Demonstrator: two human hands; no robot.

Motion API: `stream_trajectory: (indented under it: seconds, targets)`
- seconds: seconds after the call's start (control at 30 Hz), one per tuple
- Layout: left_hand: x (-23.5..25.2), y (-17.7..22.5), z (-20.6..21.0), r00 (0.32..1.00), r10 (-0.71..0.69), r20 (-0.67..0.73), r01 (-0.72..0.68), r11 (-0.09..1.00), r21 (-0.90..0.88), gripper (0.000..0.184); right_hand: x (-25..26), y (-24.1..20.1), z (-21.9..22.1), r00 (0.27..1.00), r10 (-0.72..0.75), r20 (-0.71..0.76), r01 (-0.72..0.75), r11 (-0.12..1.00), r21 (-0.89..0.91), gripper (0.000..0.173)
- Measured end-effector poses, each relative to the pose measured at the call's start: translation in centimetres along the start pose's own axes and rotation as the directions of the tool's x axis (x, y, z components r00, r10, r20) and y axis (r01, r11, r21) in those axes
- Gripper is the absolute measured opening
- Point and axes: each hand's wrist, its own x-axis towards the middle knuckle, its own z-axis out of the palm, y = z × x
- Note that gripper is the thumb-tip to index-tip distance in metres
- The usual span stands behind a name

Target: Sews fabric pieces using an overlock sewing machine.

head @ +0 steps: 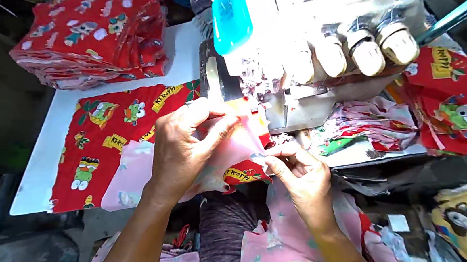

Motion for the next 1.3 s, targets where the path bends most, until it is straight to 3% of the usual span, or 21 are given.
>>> stream_trajectory:
  seconds: [0.3, 0.6, 0.87, 1.1, 1.3]
  targets:
    - [0.7, -0.3, 1.1, 0.997, 0.073, -0.028, -0.072, 0.997, 0.02, 0.015, 1.4, 0.3, -0.2, 1.0, -0.009, -0.03, 0.009, 1.0, 0.003, 0.023]
    - [2.7, -2.0, 1.9, 0.994, 0.052, -0.091, -0.049, 0.998, 0.036, 0.015, 2.5, 0.7, 0.1, 0.987, -0.156, -0.049, 0.143, 0.968, -0.205, 0.027]
    - [3.2, -2.7, 2.3, 1.0, 0.024, 0.01, -0.025, 0.999, 0.031, 0.013, 2.7, 0.6, 0.0, 1.0, -0.012, -0.027, 0.011, 0.998, -0.059, 0.031]
    - [1.6, -1.3, 1.0, 0.993, 0.034, 0.111, -0.041, 0.997, 0.063, 0.012, 0.8, 0.3, -0.8, 0.98, 0.197, 0.038, -0.2, 0.976, 0.089, 0.033]
    - [1.1, -0.6, 1.3, 0.996, -0.008, 0.089, 0.003, 0.999, 0.055, 0.008, -0.9, 0.1, -0.7, 0.98, 0.19, 0.059, -0.197, 0.97, 0.145, 0.028]
